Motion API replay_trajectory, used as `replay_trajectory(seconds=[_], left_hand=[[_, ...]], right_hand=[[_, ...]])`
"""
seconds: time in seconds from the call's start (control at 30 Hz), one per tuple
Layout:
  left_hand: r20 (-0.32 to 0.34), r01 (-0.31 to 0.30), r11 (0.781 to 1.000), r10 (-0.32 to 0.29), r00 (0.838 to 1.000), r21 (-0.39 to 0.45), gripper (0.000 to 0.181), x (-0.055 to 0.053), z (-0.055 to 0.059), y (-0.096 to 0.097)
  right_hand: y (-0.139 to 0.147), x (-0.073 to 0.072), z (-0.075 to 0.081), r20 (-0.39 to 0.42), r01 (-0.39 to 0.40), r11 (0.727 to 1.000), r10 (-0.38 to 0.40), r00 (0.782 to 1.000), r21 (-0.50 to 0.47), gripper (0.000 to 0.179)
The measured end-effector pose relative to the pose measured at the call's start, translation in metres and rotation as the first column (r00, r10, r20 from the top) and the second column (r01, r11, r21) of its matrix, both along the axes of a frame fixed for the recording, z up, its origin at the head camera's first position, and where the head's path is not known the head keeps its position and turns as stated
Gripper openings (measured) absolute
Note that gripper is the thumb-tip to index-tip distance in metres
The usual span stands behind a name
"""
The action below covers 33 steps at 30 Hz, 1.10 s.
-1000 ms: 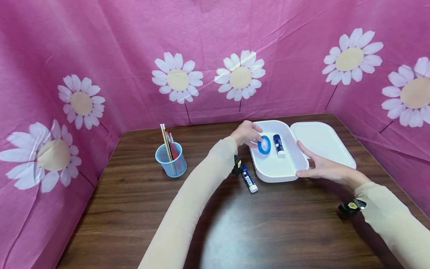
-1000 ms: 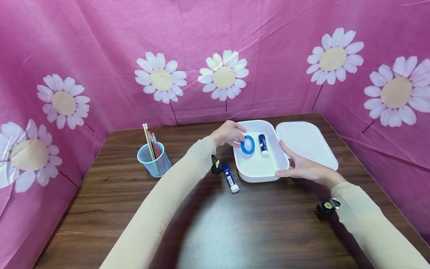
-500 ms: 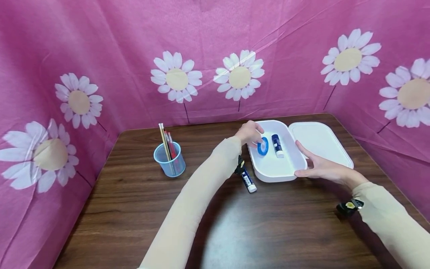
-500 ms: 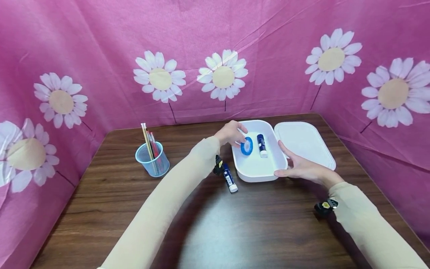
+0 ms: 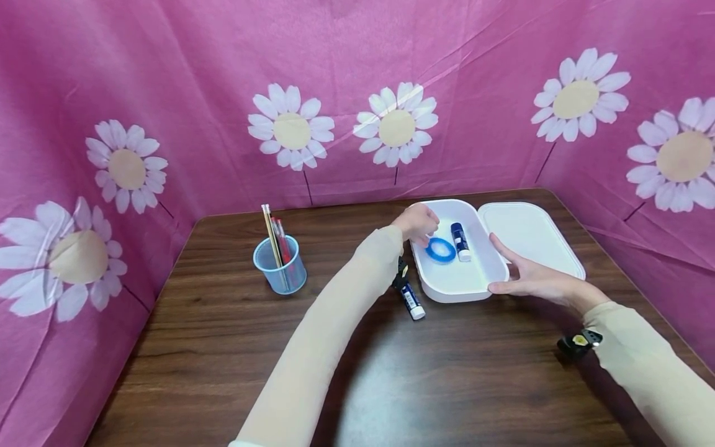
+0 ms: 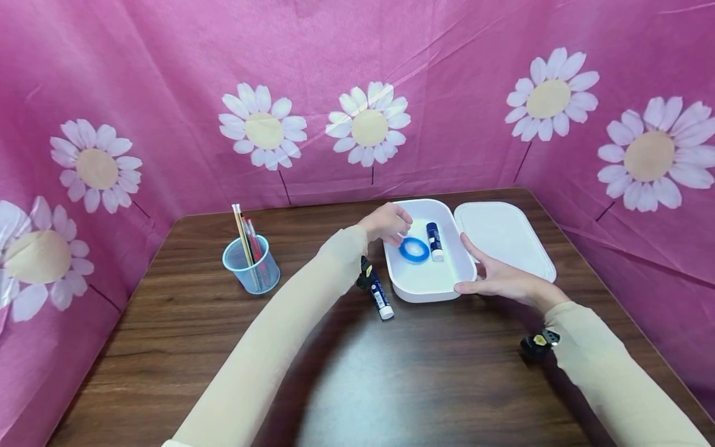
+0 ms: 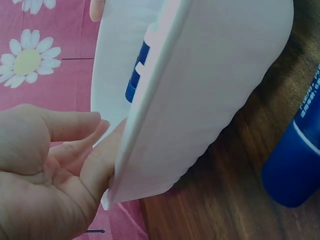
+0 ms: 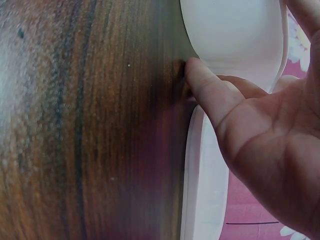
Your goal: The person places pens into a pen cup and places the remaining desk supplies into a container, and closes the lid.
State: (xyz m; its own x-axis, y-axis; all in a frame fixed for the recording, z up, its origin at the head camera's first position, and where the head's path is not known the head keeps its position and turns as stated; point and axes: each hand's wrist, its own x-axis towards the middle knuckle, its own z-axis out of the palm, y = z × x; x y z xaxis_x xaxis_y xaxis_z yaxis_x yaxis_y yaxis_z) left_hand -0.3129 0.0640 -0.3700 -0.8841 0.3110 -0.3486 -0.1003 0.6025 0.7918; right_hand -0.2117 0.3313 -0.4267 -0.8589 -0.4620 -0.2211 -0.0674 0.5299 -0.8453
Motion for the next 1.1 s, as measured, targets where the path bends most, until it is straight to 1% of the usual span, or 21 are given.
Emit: replay_trajectory(seconds=[0.1,0.23,0.37,0.5,0.6,0.73,0.87,0.97,1.1], left_hand=[[0.009,-0.009,1.0,0.009,1.0,0.01,0.026,-0.001,-0.002,0.0],[-0.005,-0.017,1.0,0.018,1.0,0.024,0.023,-0.001,-0.005,-0.001],[-0.006,-0.011,0.998,0.012,1.0,0.064,0.025,0.003,-0.005,-0.004],[0.001,-0.02,0.995,0.02,1.0,0.101,0.028,0.007,-0.004,-0.008],[0.003,-0.023,0.989,0.022,1.0,0.148,0.027,0.008,-0.004,-0.012],[0.007,0.021,0.971,-0.024,1.0,0.239,0.027,0.009,-0.003,-0.021],[0.018,0.059,0.948,-0.068,0.998,0.313,0.03,0.013,0.001,-0.034],[0.019,0.075,0.928,-0.088,0.996,0.364,0.027,0.02,0.005,-0.046],[0.007,0.108,0.904,-0.122,0.992,0.414,0.028,0.032,0.007,-0.064]], right_hand=[[-0.001,-0.001,0.001,0.001,-0.002,1.0,0.002,1.0,0.004,0.112],[-0.002,-0.001,0.002,0.005,-0.003,1.0,0.003,1.0,0.01,0.112],[-0.002,0.0,0.003,0.015,-0.002,1.0,0.002,1.0,0.014,0.112],[-0.003,0.0,0.002,0.028,0.002,1.0,-0.002,1.0,0.017,0.111],[-0.004,-0.001,0.001,0.025,0.002,1.0,-0.002,1.0,0.018,0.111],[-0.003,0.0,0.001,0.02,-0.001,1.0,0.001,1.0,0.017,0.111],[-0.001,0.0,0.001,0.016,-0.01,1.0,0.009,1.0,0.014,0.11],[0.001,0.0,0.0,0.012,-0.013,1.0,0.013,1.0,0.013,0.11],[0.0,0.0,0.0,0.015,-0.014,1.0,0.014,1.0,0.007,0.11]])
